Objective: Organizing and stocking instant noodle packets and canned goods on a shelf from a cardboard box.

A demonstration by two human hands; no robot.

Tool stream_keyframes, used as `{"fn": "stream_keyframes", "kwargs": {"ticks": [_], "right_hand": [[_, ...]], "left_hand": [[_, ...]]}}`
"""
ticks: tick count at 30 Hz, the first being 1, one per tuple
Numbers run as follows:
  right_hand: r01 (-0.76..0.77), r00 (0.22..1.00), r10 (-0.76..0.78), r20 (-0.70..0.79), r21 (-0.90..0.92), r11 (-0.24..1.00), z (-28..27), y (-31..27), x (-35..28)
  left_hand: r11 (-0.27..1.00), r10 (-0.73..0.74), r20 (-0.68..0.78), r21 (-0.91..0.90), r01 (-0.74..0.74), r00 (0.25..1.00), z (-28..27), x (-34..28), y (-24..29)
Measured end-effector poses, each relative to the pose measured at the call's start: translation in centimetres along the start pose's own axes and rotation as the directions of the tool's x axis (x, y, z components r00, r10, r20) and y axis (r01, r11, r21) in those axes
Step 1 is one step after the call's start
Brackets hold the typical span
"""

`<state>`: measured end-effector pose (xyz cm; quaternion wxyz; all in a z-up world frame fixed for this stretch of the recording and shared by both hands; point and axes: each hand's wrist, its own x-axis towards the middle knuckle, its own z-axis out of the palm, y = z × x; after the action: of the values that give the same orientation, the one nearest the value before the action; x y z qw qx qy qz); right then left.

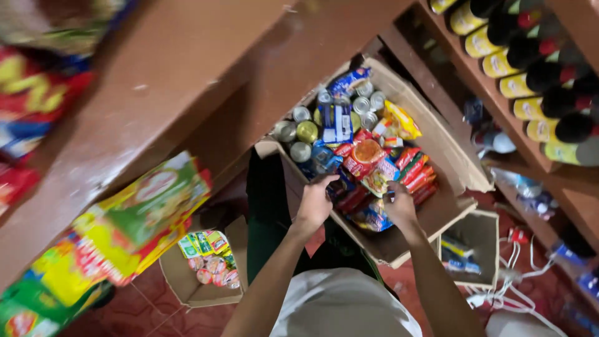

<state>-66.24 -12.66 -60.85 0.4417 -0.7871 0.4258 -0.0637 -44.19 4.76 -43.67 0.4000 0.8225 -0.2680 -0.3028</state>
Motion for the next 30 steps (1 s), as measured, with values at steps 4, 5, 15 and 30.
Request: {"fn": "stream_keyframes", "kwargs": {"ticks": [4, 5, 15, 30], "right_hand": [[-0.056, 0.982, 0.081, 0.168, -0.152, 0.987, 3.1, 7.7, -1.0], [-0.035, 0.971, 0.08, 0.227, -0.196, 0.98, 4.0, 9.8, -1.4], [-0.021, 0.9, 0.192, 0.391, -0.401, 0.916, 3.9, 4.4, -3.1], [-0.096, 0.993, 0.077, 0.095, 0.222, 0.97, 6.1, -3.5, 5.0]], "left_hand": [[0.992, 0.09, 0.073, 0.08, -0.096, 0.993, 3.2, 0.5, -3.8], [0.99, 0.066, 0.114, 0.119, -0.08, 0.991, 4.1, 0.5, -4.9], [0.965, -0.058, 0.346, 0.261, -0.037, 0.937, 10.0, 3.1, -8.8], [0.955, -0.002, 0.193, 0.29, -0.056, 0.981, 10.7, 9.4, -12.4]]}}
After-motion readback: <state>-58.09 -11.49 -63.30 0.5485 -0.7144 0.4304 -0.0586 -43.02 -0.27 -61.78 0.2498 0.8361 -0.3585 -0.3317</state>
